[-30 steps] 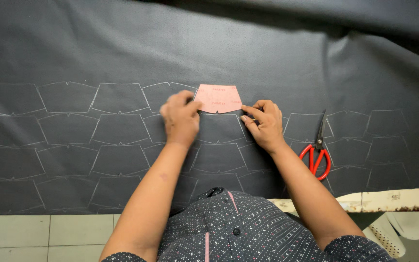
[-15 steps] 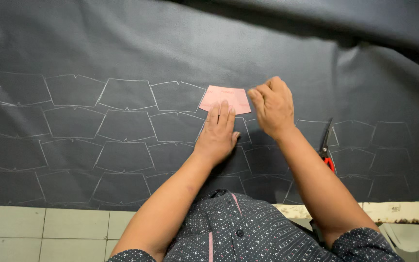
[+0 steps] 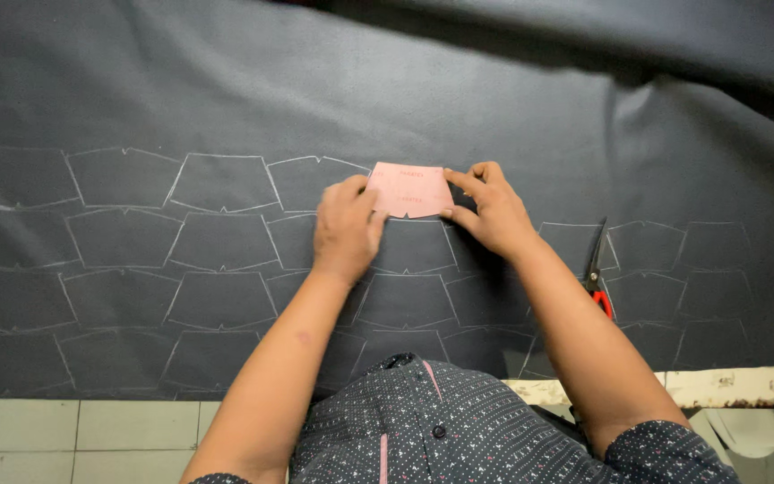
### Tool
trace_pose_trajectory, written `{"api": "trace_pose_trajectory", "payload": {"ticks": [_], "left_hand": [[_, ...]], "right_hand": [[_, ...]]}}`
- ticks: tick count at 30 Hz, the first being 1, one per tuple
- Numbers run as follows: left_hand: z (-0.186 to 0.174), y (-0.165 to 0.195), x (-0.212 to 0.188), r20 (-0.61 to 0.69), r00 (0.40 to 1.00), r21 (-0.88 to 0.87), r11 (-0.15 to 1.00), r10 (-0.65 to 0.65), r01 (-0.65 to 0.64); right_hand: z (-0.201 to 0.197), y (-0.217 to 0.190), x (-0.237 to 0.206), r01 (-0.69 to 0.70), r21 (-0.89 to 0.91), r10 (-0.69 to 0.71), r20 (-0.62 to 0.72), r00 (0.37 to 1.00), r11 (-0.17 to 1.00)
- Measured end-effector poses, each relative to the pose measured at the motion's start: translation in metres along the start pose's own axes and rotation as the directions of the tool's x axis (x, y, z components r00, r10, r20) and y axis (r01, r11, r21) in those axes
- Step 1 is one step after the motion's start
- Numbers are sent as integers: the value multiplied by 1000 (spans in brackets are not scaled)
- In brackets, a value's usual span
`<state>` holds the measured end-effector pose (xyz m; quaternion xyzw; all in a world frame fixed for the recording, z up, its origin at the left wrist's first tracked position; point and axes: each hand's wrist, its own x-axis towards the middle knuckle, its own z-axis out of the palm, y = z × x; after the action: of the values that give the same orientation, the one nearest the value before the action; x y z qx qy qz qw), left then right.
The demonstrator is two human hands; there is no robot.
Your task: The person repeatedly places a small pink paper pattern onto a large black fabric with pre-drawn outlines, adjusting its position multiple times. The person also briefly lifts and folds the fabric and receives a white paper pattern from another person.
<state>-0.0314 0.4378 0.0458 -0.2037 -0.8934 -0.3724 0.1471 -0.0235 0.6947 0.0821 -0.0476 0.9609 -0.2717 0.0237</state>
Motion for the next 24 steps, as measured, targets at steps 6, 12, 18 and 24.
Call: {"api": "trace_pose_trajectory", "payload": {"ticks": [6,12,18,24], "left_hand": [[-5,-5,-3,-68,996,-36,998,-55,53],[-2,-6,-3,-84,994,-65,996,-74,69],[-3,-4,-1,-92,992,-52,995,-84,79],[-2,-5,-2,-85,993,-60,996,-77,72]], "right_hand": [[2,-1,-3,-3,25,4,-15,1000,1000],[4,0,-2,-8,36,9,-22,1000,999],[5,-2,-3,-26,27,27,-16,1000,999],[5,-1,-3,-3,19,4,-29,1000,1000]]}}
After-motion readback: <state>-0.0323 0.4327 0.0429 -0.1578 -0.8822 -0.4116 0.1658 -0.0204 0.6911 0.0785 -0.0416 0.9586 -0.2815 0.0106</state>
